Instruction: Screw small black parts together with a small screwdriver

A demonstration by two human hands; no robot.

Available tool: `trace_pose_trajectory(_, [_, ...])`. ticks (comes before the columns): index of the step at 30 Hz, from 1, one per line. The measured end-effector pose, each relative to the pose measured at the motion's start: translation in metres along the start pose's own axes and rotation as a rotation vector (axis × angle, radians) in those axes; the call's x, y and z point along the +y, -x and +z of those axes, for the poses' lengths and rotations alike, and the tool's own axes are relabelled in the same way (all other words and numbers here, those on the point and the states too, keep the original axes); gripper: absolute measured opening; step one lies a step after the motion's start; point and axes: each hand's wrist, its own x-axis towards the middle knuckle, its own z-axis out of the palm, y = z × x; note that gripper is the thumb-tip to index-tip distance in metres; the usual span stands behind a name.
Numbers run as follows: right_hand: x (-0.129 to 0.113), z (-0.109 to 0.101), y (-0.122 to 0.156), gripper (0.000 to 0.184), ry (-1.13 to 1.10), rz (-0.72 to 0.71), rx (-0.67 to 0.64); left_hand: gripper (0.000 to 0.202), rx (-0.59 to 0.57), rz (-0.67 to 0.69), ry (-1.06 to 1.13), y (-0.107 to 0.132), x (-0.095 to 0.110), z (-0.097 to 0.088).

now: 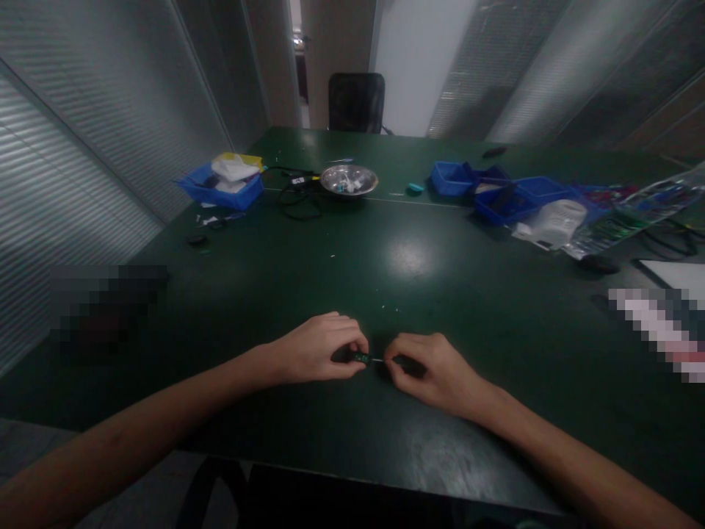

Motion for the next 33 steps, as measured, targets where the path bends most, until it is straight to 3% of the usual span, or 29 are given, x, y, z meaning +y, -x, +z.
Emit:
trace_pose_trajectory(10, [0.002, 0.002, 0.000, 0.010, -0.023, -0.007, 0.014, 0.013, -0.006, 0.007, -0.016, 0.000, -0.001, 0.000])
trace_pose_trajectory(16, [-0.004, 0.004, -0.003, 0.019, -0.222, 0.076, 0.138, 0.016, 0.006, 0.018, -0.030, -0.001, -0.001, 0.001])
trace_pose_trajectory(20, [-0.005, 0.003, -0.002, 0.017, -0.228, 0.056, 0.145, 0.014, -0.026, 0.024, -0.030, -0.001, 0.000, -0.002])
trace_pose_trajectory(28, [-0.003, 0.002, 0.001, 0.019, -0.211, 0.046, 0.130, 0.020, -0.167, 0.068, 0.111, 0.006, 0.002, -0.027])
trace_pose_trajectory(33, [-0.004, 0.002, 0.001, 0.018, -0.214, 0.054, 0.127, 0.020, -0.136, -0.062, 0.110, 0.018, -0.027, -0.052])
